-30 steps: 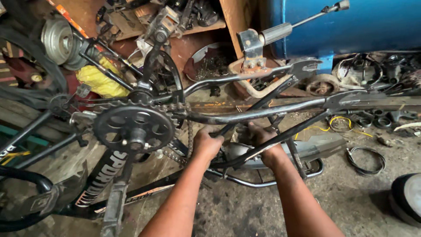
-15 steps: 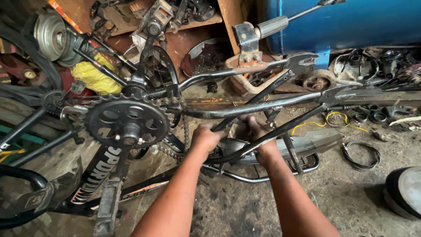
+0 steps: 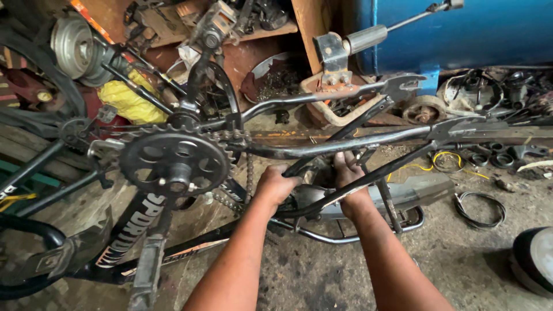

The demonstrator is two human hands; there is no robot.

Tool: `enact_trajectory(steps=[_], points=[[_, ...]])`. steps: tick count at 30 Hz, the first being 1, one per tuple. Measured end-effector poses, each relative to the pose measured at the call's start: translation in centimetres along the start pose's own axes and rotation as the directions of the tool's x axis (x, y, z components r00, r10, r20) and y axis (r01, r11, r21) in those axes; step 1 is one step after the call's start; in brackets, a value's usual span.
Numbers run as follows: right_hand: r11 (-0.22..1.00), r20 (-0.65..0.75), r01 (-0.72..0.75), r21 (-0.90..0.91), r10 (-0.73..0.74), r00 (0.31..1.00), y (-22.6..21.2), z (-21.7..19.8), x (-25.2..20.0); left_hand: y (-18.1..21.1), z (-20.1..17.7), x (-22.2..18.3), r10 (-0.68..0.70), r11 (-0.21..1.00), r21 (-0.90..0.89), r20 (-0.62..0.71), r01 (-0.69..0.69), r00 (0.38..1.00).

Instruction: The person disassembles and repairs parts of a bicycle frame by hand, using a wrench and a screwdriver to remove and adjust components such as the brake assembly and chain.

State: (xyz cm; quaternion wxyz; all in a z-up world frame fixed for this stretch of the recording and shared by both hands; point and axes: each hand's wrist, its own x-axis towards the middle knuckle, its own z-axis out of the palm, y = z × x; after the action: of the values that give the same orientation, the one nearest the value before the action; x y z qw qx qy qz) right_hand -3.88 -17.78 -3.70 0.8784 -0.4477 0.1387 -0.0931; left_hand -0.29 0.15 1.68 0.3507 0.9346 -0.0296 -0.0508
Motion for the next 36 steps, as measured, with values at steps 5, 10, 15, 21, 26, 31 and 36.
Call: enact_trajectory(steps=[5,10,15,21,26,31,36], points=[[0.989,0.079,-0.021,0.146,0.010,0.997,1.2,-0.8,0.0,-0.5,0.5,0.1,-0.041,0.973,-0.230,-0.057,0.027,0.998],[0.993,-0.009,0.113,-0.030,-0.113,0.994,2.5,-2.0,-0.5,1.3,-1.2,-3.5,0.129,0.948,-0.266,-0.180,-0.174,0.975],[0.871,-0.091,0.145,-0.469,-0.212,0.973,4.8,-5.0,-4.5,0.5,-0.3,-15.2,0.334,0.900,-0.014,-0.620,-0.436,0.709],[0.131,0.126,0.108,-0.986,0.139,0.982,5.3,-6.3,-7.7,-2.6,4.1,-18.0,-0.497,0.724,-0.687,-0.455,0.064,0.739],[-0.065,0.270,0.293,-0.954,0.239,0.933,-3.4,-2.3,-11.7,-6.9,2.6,-15.1,-0.243,-0.083,-0.983,0.178,0.162,0.954],[-0.044,0.084,0.117,-0.992,0.454,0.887,-12.8,8.1,-19.6,-9.7,0.1,-13.5,-0.149,0.046,-0.963,0.258,0.267,0.955],[0.024,0.095,0.092,-0.995,0.243,0.965,-7.8,14.7,-21.9,-12.1,0.3,-13.0,-0.150,-0.054,-0.938,0.348,0.344,0.925]])
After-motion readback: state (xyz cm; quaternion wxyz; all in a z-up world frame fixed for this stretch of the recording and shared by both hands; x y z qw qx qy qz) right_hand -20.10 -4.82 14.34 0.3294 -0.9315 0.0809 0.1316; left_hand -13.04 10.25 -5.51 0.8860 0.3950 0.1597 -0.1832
